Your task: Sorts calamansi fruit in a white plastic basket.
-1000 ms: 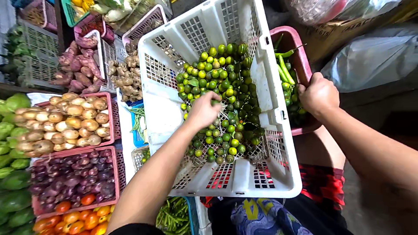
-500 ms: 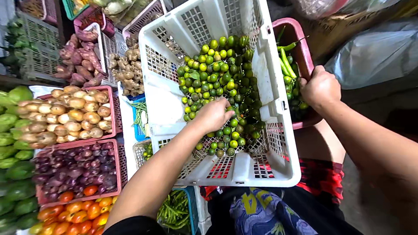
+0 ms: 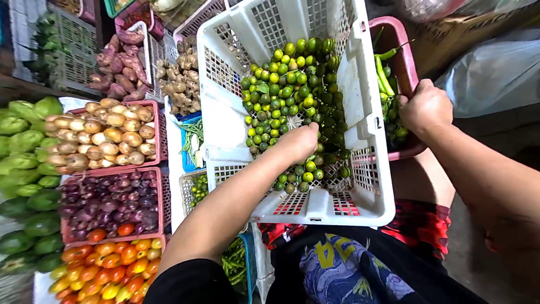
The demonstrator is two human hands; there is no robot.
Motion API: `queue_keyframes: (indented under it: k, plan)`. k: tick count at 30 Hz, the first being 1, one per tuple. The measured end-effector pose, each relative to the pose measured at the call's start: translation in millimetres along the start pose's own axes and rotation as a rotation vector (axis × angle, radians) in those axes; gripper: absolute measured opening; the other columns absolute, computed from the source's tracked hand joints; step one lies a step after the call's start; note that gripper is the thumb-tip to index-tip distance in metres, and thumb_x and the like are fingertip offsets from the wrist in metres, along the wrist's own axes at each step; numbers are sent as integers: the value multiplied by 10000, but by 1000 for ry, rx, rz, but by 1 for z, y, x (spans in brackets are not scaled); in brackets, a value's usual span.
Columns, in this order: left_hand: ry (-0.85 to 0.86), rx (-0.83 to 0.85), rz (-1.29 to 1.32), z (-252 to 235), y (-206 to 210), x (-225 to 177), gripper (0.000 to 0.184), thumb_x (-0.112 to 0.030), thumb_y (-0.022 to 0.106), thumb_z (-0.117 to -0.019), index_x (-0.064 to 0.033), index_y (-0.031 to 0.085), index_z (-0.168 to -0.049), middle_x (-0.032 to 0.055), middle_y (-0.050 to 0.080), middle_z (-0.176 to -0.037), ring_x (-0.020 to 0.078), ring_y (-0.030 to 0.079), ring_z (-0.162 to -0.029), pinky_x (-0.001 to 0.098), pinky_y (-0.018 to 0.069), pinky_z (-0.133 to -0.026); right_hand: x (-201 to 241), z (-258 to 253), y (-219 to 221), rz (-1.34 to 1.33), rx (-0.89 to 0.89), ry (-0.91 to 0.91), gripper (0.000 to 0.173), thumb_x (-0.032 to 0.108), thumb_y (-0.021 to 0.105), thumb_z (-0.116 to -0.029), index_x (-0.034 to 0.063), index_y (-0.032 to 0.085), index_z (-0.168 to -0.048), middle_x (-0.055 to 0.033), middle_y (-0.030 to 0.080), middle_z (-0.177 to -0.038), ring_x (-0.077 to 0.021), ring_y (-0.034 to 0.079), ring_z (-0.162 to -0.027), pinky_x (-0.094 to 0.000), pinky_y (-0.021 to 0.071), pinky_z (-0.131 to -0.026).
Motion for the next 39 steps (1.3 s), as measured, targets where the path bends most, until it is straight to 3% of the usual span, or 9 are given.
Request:
queue_keyframes:
  k: [5, 9, 13, 15, 18, 22, 26, 33, 39]
  plan:
    - [-65, -317, 253, 98, -44, 55, 383, -248, 521, -1070, -100, 519, -1423, 156, 693, -1126, 289, 707, -956, 536, 591, -847, -1, 3, -3, -22, -10, -14, 471, 359, 536, -1031, -42, 519, -1277, -382, 625, -1152, -587, 618, -1104, -757, 474, -824]
    - [-456, -539, 336, 239, -24, 151, 264, -331, 529, -1055, -171, 617, -1247, 92, 680, -928, 250, 653, -706, 525, 550, -618, -2, 1, 0, -37, 3, -14, 482, 364, 538, -1026, -41, 513, -1287, -391, 622, -1149, -594, 612, -1106, -764, 466, -819]
    - [-778, -331, 394, 277, 26, 218, 444, -342, 696, -992, -160, 584, -1381, 199, 667, -1205, 385, 672, -1028, 664, 523, -876, -1, 3, -2, -26, 3, -29, 469, 348, 538, -1028, -55, 510, -1265, -397, 620, -1131, -595, 617, -1091, -755, 472, -804]
    - [-818, -421, 285, 266, 24, 207, 546, -399, 718, -970, -104, 581, -1409, 286, 600, -1328, 507, 585, -1202, 767, 424, -969, -1, 3, -2, -24, 1, -27, 461, 343, 537, -1029, -56, 510, -1258, -404, 615, -1129, -598, 616, -1089, -753, 475, -801]
    - [-606, -602, 211, 219, -9, 135, 463, -343, 606, -1040, -52, 570, -1398, 251, 578, -1377, 446, 592, -1233, 675, 474, -1002, -2, 3, -1, -13, -13, -20, 468, 354, 540, -1032, -50, 510, -1265, -392, 620, -1129, -593, 618, -1089, -753, 474, -804]
    - [-47, -389, 158, 106, -25, 63, 337, -220, 636, -1018, -138, 651, -1345, 116, 647, -1348, 295, 647, -1208, 536, 528, -1021, 1, 4, 0, -11, -13, -9, 467, 360, 540, -1032, -45, 517, -1265, -388, 627, -1129, -587, 623, -1087, -754, 474, -807]
    - [119, -159, -208, 9, -4, 40, 386, -229, 669, -981, -197, 631, -1363, 114, 613, -1352, 348, 652, -1158, 557, 569, -901, 3, 3, -3, -13, -11, 6, 456, 360, 536, -1032, -31, 528, -1266, -372, 635, -1133, -569, 631, -1090, -742, 485, -819]
    - [213, -30, -214, 34, 1, 29, 302, -266, 685, -951, -264, 696, -1253, 80, 658, -1225, 289, 684, -1043, 522, 585, -829, -3, -2, -1, -29, 5, -2, 464, 349, 540, -1016, -39, 524, -1269, -381, 634, -1118, -587, 628, -1074, -759, 478, -798]
    - [120, 110, -230, 28, 18, 16, 327, -345, 609, -1033, -107, 681, -1245, 125, 667, -1248, 315, 664, -1152, 526, 564, -927, 1, 2, -2, -29, 3, -4, 460, 348, 534, -1021, -43, 522, -1265, -383, 630, -1135, -585, 622, -1093, -754, 474, -812]
Point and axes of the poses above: each hand's wrist, its own z-axis away from the middle knuckle, its own y-axis out of the palm, x = y × z, the point moved 1 cm from there along -z, towards the middle knuckle
